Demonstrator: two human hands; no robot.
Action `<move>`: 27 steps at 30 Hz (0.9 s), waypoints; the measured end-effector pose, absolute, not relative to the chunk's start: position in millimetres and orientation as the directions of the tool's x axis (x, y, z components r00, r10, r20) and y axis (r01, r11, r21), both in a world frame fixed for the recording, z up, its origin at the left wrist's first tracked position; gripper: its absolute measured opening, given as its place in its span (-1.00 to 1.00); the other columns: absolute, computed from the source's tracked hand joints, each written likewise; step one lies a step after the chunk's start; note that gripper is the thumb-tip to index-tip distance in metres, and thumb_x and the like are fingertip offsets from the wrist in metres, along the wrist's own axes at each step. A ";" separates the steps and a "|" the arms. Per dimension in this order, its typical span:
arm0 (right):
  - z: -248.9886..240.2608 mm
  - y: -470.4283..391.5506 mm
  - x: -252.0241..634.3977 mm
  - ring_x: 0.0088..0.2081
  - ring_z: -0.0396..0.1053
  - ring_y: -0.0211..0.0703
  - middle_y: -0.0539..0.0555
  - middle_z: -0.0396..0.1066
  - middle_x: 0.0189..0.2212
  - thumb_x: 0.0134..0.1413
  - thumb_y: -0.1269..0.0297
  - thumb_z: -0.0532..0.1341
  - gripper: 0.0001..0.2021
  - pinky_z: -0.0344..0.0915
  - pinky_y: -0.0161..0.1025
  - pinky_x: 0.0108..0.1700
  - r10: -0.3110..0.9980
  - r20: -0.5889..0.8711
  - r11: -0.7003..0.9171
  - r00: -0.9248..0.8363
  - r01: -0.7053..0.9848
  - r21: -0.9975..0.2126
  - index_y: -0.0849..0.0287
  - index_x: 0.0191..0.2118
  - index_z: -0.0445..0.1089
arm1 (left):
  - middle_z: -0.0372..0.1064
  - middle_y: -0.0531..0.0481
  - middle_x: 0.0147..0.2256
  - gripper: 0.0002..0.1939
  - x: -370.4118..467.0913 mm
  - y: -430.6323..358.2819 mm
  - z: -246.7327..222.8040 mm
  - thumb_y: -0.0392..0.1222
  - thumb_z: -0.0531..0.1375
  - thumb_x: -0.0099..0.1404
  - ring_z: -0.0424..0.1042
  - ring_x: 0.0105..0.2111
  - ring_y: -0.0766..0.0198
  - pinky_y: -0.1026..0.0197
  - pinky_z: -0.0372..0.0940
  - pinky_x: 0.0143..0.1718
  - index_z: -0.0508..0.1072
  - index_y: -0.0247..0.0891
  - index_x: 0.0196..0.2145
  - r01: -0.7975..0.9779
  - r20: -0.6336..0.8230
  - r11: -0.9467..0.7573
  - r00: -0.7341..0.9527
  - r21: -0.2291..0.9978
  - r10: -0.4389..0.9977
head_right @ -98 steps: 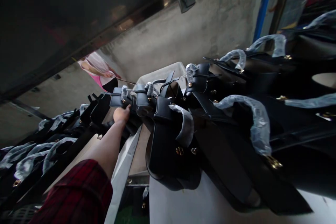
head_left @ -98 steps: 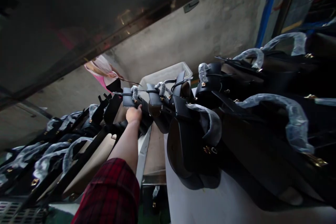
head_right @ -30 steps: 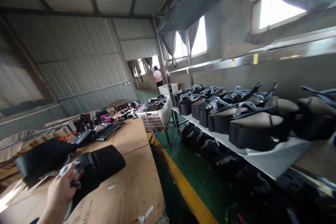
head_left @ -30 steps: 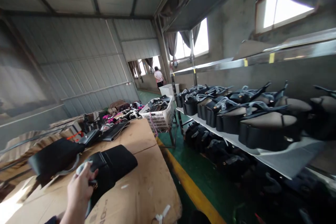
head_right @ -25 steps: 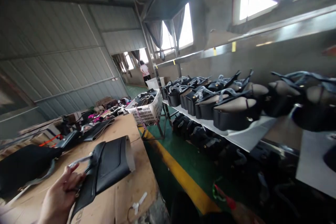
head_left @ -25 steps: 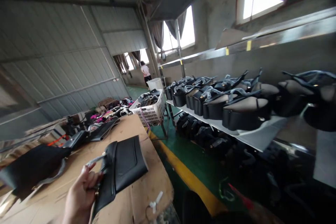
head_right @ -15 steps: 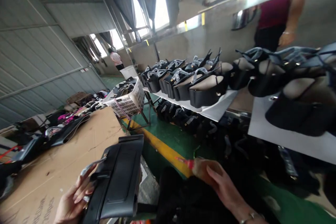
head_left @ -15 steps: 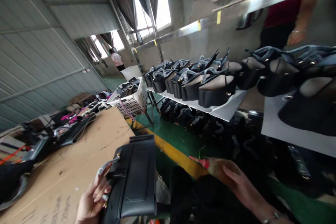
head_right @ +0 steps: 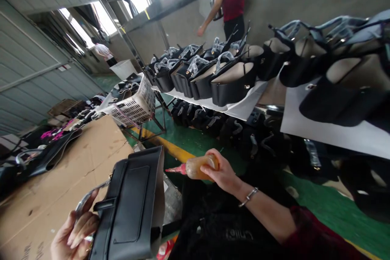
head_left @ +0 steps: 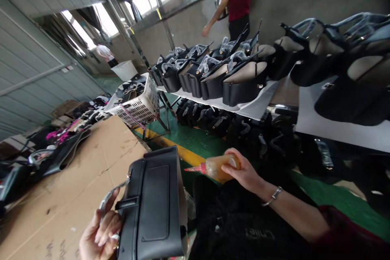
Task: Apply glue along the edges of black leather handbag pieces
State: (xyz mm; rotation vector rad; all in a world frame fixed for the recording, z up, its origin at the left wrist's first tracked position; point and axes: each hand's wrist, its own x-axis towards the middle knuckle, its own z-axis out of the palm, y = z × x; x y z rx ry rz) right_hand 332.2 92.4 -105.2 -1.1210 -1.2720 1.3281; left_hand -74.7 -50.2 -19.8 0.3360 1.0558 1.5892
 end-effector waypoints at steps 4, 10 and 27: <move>-108.0 99.5 322.6 -0.44 0.21 -0.20 -0.08 0.25 -0.48 -0.12 0.16 0.29 -0.74 0.20 -0.26 -0.38 0.983 0.068 0.068 -0.172 -0.006 -0.998 0.08 -0.29 0.27 | 0.09 0.28 -0.75 -0.27 -82.0 -52.4 -20.7 -0.34 0.34 0.02 0.04 -0.78 0.42 0.45 0.30 -0.69 0.33 -0.25 0.18 -0.608 -0.341 0.079 -0.328 0.790 0.881; -116.5 111.6 313.8 -0.40 0.24 -0.19 -0.07 0.25 -0.44 -0.12 0.17 0.29 -0.73 0.22 -0.26 -0.33 0.975 0.092 0.096 -0.202 0.012 -0.995 0.09 -0.27 0.27 | 0.08 0.25 -0.70 -0.31 -109.9 -61.4 -33.5 -0.28 0.28 0.13 0.03 -0.76 0.41 0.43 0.37 -0.62 0.27 -0.12 0.23 -0.634 -0.349 0.147 -0.206 0.759 0.914; -135.4 121.7 317.6 -0.45 0.17 -0.24 -0.08 0.21 -0.47 -0.12 0.15 0.32 -0.70 0.18 -0.27 -0.37 0.955 0.074 0.074 -0.287 -0.012 -0.997 0.12 -0.30 0.24 | -0.19 0.23 -0.63 -0.46 -92.8 -41.9 -12.0 -0.31 0.06 0.30 -0.26 -0.70 0.41 0.14 0.44 -0.29 0.29 -0.24 0.24 -0.697 -0.159 0.302 0.264 0.650 0.951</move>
